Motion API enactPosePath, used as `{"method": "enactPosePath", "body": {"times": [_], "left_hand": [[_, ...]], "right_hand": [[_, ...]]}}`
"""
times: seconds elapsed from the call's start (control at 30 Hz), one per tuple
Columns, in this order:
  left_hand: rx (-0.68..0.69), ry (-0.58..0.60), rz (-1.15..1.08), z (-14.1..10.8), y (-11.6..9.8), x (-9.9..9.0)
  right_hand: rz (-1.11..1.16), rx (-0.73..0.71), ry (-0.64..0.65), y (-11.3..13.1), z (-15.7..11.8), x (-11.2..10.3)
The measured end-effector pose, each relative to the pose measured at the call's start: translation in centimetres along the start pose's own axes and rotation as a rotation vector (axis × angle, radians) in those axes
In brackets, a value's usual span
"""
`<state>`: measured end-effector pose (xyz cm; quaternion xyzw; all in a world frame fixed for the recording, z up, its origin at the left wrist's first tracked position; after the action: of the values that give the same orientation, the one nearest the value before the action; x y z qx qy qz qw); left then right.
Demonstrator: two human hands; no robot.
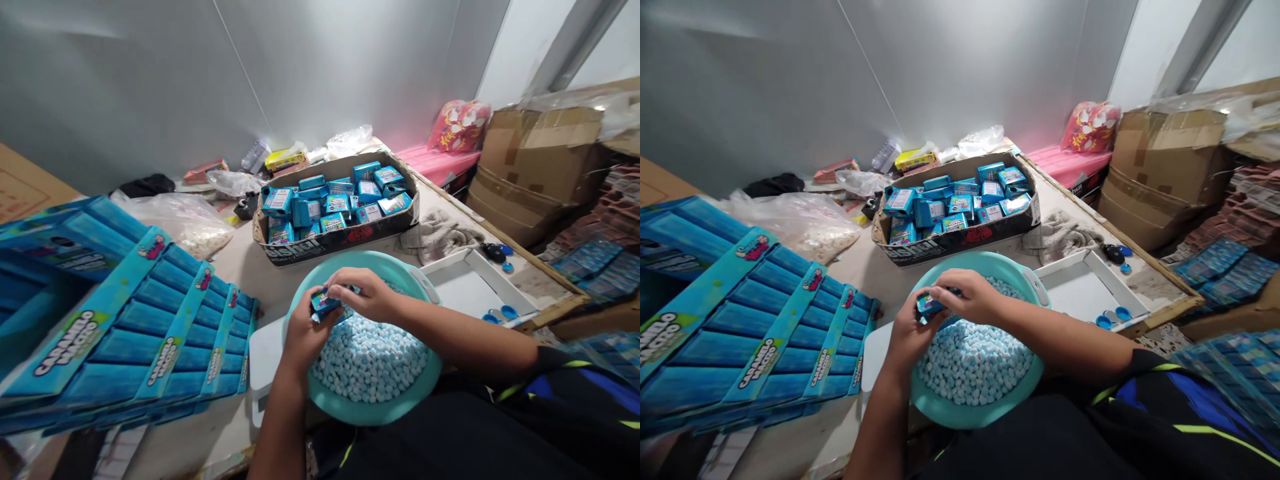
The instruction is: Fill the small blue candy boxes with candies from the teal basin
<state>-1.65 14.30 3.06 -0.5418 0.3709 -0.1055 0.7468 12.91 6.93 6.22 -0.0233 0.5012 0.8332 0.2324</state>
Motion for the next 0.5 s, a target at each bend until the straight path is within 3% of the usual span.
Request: {"method": "enactPosePath", "body": {"times": [0.1,0.27,0.5], "left_hand": [[-0.005,-0.071,0.035,0.1,0.2,-0.5],[-0.013,-0.126,0.039,0.6,1.1,-0.8],[-0.072,-0.122,0.047,0.8,1.8,-0.6]], "right_hand": [[-0.199,-0.12,0.069,0.1,0.5,-0.1],[-0.39,-0.197,0.137,-0.5,1.1,-0.5],[-0.487,-0.019,0.135,-1.8,0.6,-1.1]]}}
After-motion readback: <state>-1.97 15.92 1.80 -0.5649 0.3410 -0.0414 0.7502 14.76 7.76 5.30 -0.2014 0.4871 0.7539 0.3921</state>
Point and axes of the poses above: each hand's wrist, its own z-axis towards the middle knuckle, its own x-axis out of the palm, y = z × x, the point moved 5 cm from there along z, towards the middle knuckle, and after that the axes turned 7 degrees about -z, right-handed, at the moved point
